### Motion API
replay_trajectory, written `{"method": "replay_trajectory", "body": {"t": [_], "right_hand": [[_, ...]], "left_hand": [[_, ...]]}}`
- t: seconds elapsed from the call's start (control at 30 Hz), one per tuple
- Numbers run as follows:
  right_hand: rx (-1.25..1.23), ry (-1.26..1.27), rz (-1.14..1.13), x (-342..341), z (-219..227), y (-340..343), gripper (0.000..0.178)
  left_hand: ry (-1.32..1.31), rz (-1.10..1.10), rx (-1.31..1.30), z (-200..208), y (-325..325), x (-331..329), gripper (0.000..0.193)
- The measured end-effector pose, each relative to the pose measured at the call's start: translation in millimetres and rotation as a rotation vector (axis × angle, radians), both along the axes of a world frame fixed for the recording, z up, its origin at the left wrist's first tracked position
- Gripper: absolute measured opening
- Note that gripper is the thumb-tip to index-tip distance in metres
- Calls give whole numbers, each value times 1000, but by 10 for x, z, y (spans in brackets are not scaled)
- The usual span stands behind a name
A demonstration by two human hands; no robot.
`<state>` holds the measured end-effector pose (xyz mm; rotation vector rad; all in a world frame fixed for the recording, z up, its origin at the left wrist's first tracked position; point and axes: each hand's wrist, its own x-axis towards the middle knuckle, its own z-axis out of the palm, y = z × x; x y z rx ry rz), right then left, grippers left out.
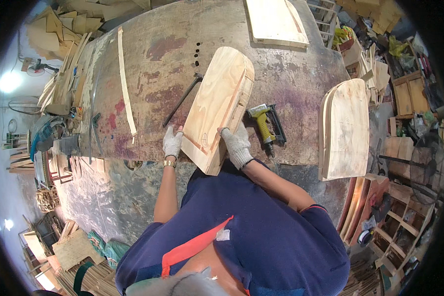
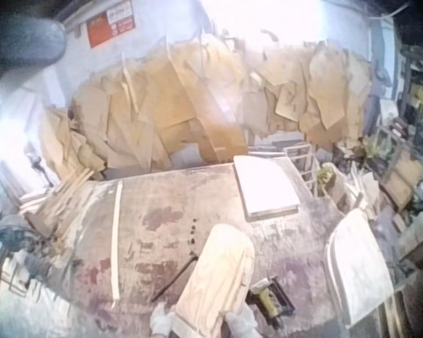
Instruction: The person uses a pneumatic nail gun to attach curved wooden strips to larger wooden pieces on a workbench. They repeatedly position the strips, fire nails, and reposition the pieces to continue assembly.
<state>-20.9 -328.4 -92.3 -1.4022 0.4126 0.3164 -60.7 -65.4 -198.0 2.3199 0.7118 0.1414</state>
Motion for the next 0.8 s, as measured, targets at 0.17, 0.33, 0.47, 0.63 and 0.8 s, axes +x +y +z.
{"method": "replay_trajectory", "body": {"t": [0.17,0.33,0.47,0.63,0.8], "right_hand": [[34,155,60,106,143,-5,53],[16,150,157,275,373,-15,42],[326,231,67,401,540,-188,43],[342,322,-73,493,550,-526,34],[131,170,-57,702,623,-963,25]], "left_hand": [[230,-14,-85,-325,78,-229,53],[166,30,-351,-313,146,-150,60],[160,178,-858,-14,236,-13,54],[43,300,-1164,428,-54,-46,44],[-1,-11,-969,731,-457,-60,31]]}}
